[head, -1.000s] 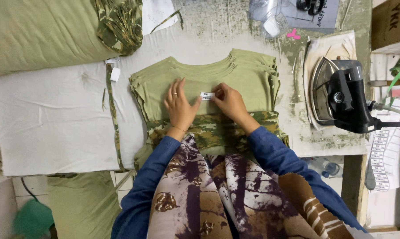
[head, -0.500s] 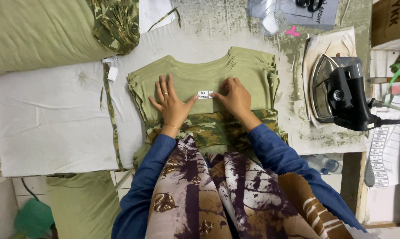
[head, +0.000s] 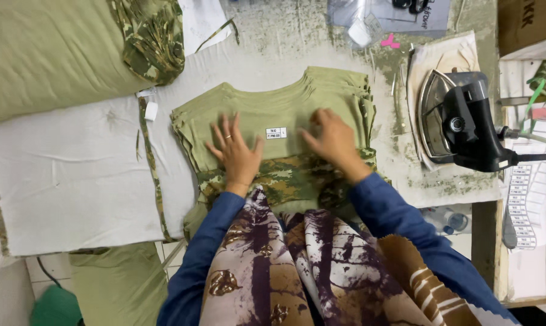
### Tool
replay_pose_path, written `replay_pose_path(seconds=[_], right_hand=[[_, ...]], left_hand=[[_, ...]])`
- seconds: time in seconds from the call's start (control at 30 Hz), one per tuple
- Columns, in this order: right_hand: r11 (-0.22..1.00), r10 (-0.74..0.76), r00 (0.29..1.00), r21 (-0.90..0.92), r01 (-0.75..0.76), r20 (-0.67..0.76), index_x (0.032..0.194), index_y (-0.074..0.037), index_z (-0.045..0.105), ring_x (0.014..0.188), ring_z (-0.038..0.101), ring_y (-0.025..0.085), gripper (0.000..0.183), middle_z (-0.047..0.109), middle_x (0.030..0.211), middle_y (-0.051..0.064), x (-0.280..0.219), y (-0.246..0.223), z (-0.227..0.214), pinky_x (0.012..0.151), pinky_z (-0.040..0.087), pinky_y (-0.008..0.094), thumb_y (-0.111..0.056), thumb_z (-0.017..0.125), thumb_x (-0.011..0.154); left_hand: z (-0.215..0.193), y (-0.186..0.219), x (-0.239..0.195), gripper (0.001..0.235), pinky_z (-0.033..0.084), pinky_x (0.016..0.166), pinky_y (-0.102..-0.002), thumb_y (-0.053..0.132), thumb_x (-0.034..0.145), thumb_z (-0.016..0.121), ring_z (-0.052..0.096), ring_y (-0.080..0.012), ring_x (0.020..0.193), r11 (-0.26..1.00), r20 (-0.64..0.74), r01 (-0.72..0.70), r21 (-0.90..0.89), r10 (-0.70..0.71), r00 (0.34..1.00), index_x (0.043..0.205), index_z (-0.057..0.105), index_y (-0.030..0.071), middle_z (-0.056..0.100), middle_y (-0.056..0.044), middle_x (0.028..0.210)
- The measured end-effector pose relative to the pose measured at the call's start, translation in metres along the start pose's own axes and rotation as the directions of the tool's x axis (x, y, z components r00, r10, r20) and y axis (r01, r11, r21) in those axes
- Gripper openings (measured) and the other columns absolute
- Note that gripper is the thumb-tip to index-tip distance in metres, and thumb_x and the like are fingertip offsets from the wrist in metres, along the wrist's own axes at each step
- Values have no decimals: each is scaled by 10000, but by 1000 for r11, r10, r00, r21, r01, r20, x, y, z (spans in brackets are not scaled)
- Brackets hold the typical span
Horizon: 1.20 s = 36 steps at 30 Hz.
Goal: The person irons a camouflage-patterned t-shirt on a table, repeatedly smoothing the fabric with an iron and adjusting the garment's position. The person also handles small white tags, placing them on the shirt during the process.
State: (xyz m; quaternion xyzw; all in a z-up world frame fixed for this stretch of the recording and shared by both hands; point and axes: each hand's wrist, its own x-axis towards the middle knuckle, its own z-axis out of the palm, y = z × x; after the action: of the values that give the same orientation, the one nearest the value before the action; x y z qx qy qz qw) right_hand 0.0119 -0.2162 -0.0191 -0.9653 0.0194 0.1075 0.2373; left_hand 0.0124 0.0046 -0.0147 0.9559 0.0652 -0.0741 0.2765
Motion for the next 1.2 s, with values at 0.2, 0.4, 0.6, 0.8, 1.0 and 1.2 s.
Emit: replay_pose_path(seconds=[0.2, 0.4, 0.6, 0.8, 1.0, 1.2], right_hand=[[703, 58, 788, -535, -468, -612, 1124, -84, 683, 940, 482, 360, 606, 578, 1028, 188, -29, 238, -129, 724, 438, 448, -648, 835, 964], [860, 394, 870, -215, -463, -295, 1147, -54, 524, 864, 611, 566, 543, 681, 954, 311, -20, 195, -144, 670, 439, 595, -594, 561, 1096], [929, -120, 992, -356, 100, -35, 1215, -211, 577, 805, 713, 373, 515, 720, 878, 139, -13, 12, -106, 695, 554, 489, -572, 645, 853], [687, -677, 733, -293, 664, 74, 1138, -207, 575, 594, 704, 316, 518, 630, 693, 107, 7, -116, -23, 510, 556, 424, -616, 594, 822], [844, -372, 927, -401, 356, 40, 1203, -132, 522, 687, 719, 355, 610, 670, 721, 161, 37, -50, -26, 596, 571, 470, -645, 576, 877], [890, 276, 947, -328, -316, -163, 1239, -160, 558, 877, 678, 480, 641, 693, 877, 244, 41, 142, -108, 682, 530, 568, -755, 515, 1005]], left_hand=[[-28, -72, -6, 395, 44, 1111, -702, 381, 951, 551, 183, -366, 1453, 1000, -324, -19, 5, 20, 946, 1308, 563, 213, 359, -73, 1536], [-49, -99, -37, 272, 230, 1131, -543, 266, 990, 574, 308, -369, 1370, 993, -471, -108, -51, 72, 879, 1201, 648, 113, 465, -137, 1416], [-34, -101, -46, 186, 356, 1053, -482, 176, 982, 564, 513, -322, 1181, 943, -578, -320, -85, 216, 787, 1124, 672, 124, 568, -91, 1223], [-6, -106, -52, 446, 388, 820, -354, 298, 986, 328, 532, -138, 729, 883, -699, -437, -173, 203, 686, 735, 689, 222, 583, 111, 734], [-15, -84, -66, 477, 416, 773, -349, 273, 1016, 319, 536, -161, 665, 803, -613, -526, -278, 274, 742, 663, 636, 223, 530, 100, 686], [-22, -80, -85, 465, 434, 785, -342, 251, 1009, 331, 570, -209, 713, 764, -628, -494, -415, 153, 763, 728, 696, 182, 580, 16, 711]])
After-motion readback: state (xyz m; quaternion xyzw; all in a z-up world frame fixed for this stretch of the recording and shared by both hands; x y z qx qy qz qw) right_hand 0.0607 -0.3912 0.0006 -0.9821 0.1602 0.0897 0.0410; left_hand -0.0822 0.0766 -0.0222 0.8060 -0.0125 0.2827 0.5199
